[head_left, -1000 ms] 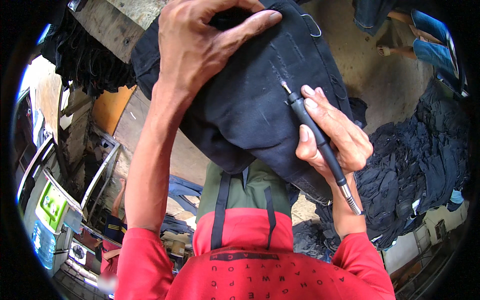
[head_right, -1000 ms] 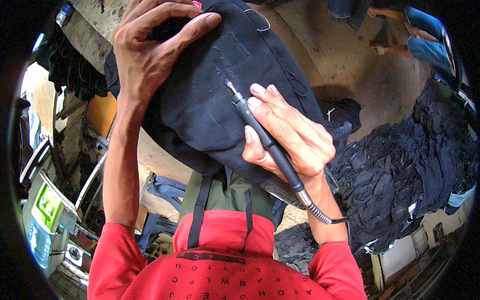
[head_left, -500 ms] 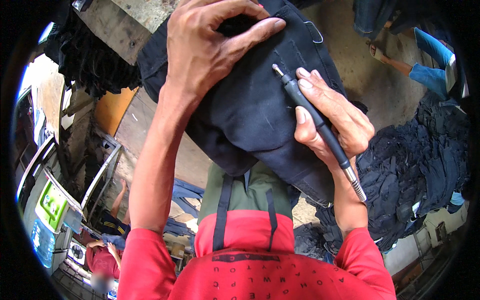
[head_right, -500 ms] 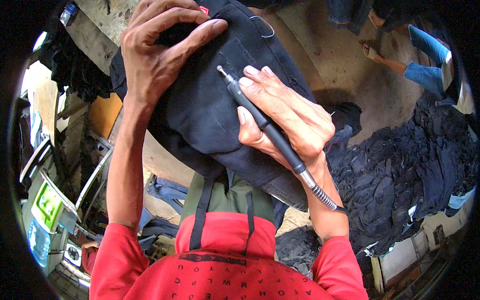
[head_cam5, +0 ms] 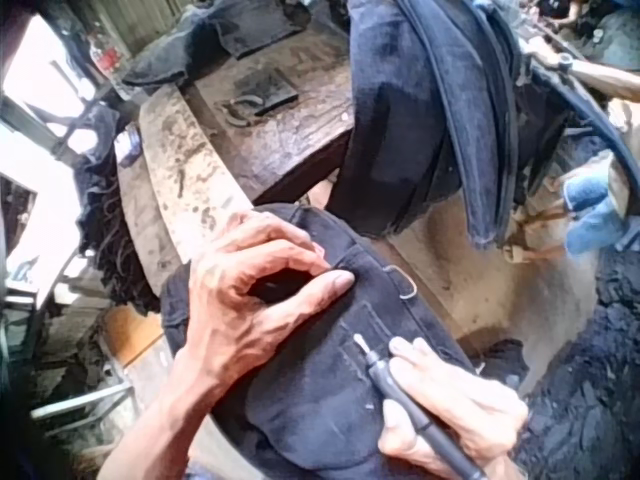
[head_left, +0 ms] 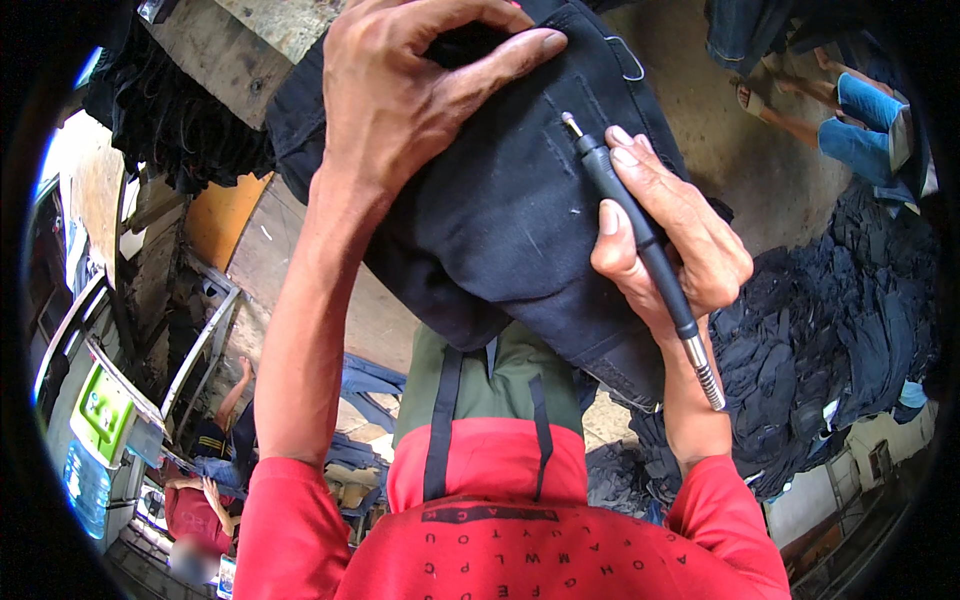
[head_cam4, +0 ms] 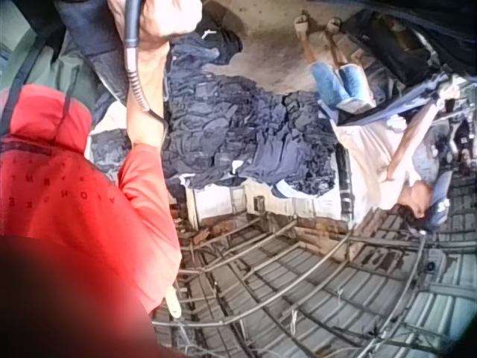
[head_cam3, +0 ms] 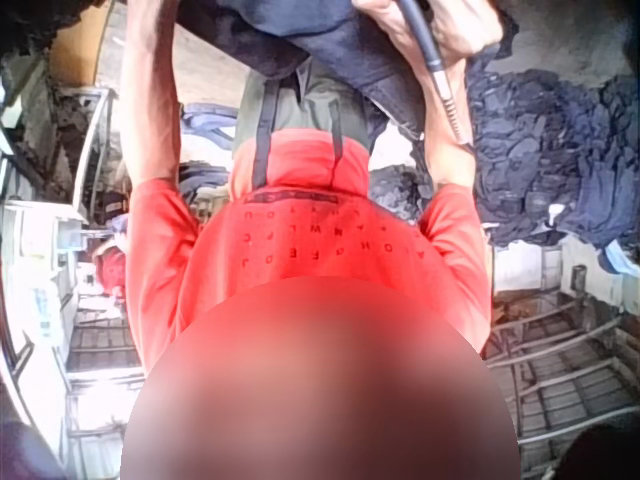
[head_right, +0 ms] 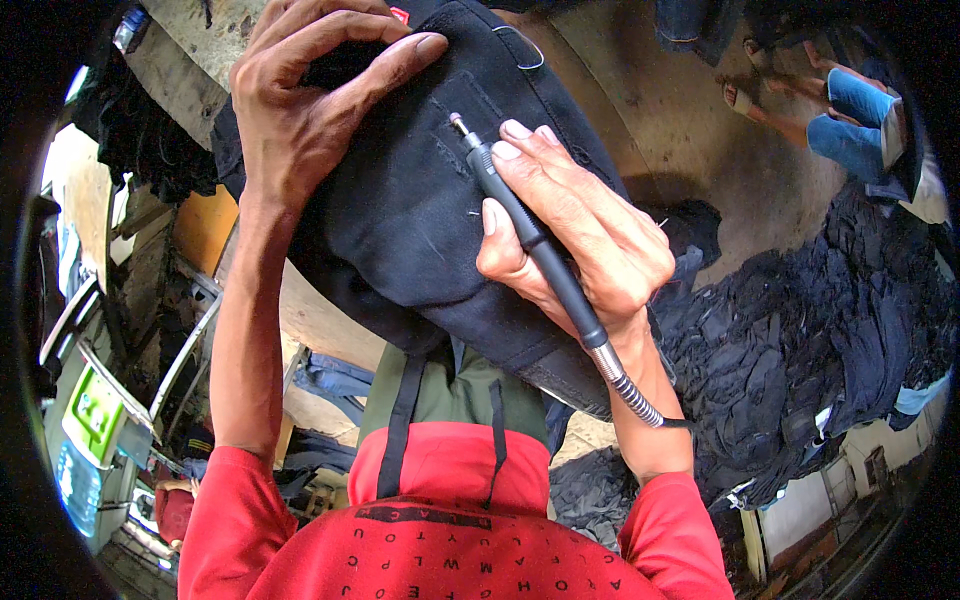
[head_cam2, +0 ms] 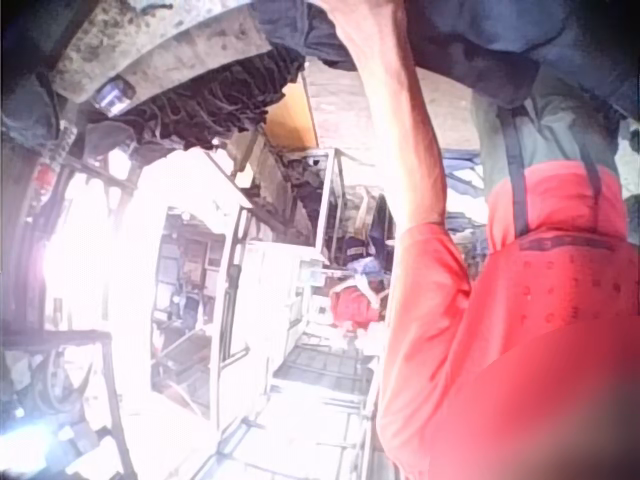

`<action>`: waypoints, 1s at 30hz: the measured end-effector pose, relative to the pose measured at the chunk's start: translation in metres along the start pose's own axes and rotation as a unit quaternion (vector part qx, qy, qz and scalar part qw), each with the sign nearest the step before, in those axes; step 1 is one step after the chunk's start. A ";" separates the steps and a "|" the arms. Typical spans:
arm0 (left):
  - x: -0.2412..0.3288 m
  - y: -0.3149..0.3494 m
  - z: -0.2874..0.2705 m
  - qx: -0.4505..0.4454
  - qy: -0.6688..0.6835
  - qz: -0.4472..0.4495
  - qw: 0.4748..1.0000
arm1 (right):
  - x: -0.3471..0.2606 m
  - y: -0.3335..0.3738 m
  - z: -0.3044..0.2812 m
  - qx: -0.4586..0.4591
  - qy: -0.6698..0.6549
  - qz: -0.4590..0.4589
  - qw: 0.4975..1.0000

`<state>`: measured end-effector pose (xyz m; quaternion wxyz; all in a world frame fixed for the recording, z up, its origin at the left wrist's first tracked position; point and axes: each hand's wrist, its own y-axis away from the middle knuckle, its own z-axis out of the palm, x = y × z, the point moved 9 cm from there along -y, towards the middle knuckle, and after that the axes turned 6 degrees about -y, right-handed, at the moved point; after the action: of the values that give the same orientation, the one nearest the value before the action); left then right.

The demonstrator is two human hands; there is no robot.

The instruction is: The person uses a handheld electric thread trimmer to remove loose threads and fabric pills from black cargo pants. They repeatedly trim the waistband, pockets, and leg seams, then place the finished pants on a pile.

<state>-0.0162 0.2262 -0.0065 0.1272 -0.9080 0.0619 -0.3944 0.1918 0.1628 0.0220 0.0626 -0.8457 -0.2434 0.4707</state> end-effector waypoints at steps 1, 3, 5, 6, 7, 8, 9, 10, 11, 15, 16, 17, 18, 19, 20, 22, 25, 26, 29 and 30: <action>0.000 -0.001 0.001 0.000 0.003 -0.001 1.000 | 0.001 0.000 0.000 -0.001 0.001 0.006 1.000; 0.003 -0.002 0.000 0.017 0.012 0.026 0.999 | 0.001 0.001 0.000 -0.002 0.006 0.015 1.000; 0.004 -0.002 -0.001 0.034 0.012 0.056 0.998 | 0.002 0.001 0.000 -0.002 0.015 0.020 1.000; 0.003 -0.001 -0.001 0.034 0.004 0.058 0.998 | 0.001 0.001 0.000 -0.004 0.014 0.019 1.000; 0.001 0.000 0.000 0.034 -0.005 0.061 0.998 | 0.001 0.000 0.000 -0.006 0.013 0.016 1.000; -0.001 0.001 0.001 0.035 0.002 0.060 0.998 | 0.001 0.000 0.000 -0.008 0.013 0.014 1.000; -0.003 0.001 0.001 0.035 0.008 0.061 0.998 | 0.001 0.000 -0.001 -0.006 0.011 0.012 1.000; -0.004 0.001 0.002 0.034 0.012 0.060 0.998 | 0.001 0.000 -0.001 -0.005 0.009 0.010 1.000; -0.005 0.002 0.003 0.033 0.017 0.060 0.998 | 0.001 0.001 -0.001 -0.006 0.006 0.011 1.000; -0.005 0.001 0.003 0.035 0.020 0.055 0.998 | 0.001 0.004 -0.002 0.000 -0.002 0.005 1.000; -0.005 0.001 0.003 0.035 0.020 0.054 0.998 | 0.001 0.004 -0.003 0.004 -0.003 0.003 1.000; -0.005 0.002 0.003 0.035 0.020 0.053 0.998 | 0.001 0.005 -0.003 0.006 -0.002 0.002 1.000; -0.004 0.002 0.003 0.035 0.020 0.057 0.998 | 0.002 0.006 -0.003 0.007 -0.004 0.003 1.000; -0.004 0.001 0.003 0.033 0.014 0.058 0.998 | 0.001 0.007 -0.004 0.007 -0.004 0.003 1.000; -0.004 0.001 0.003 0.030 0.009 0.059 0.998 | 0.001 0.008 -0.004 0.006 -0.004 0.004 1.000; -0.005 0.001 0.004 0.021 -0.011 0.053 0.998 | 0.001 0.010 -0.006 0.004 -0.009 0.007 1.000; -0.004 0.001 0.003 0.028 0.016 0.056 0.998 | 0.001 0.013 -0.008 0.010 -0.012 0.010 1.000; -0.004 0.001 0.004 0.030 0.020 0.056 0.998 | 0.001 0.014 -0.008 0.011 -0.013 0.014 1.000; -0.004 0.001 0.003 0.033 0.017 0.051 0.998 | 0.001 0.018 -0.010 0.012 -0.011 0.015 1.000; -0.005 0.001 0.003 0.033 0.018 0.050 0.998 | 0.001 0.019 -0.011 0.013 -0.011 0.014 1.000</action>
<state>-0.0171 0.2265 -0.0121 0.1756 -0.8920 0.0962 -0.4053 0.2076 0.1480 0.0207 0.0646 -0.8432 -0.2258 0.4837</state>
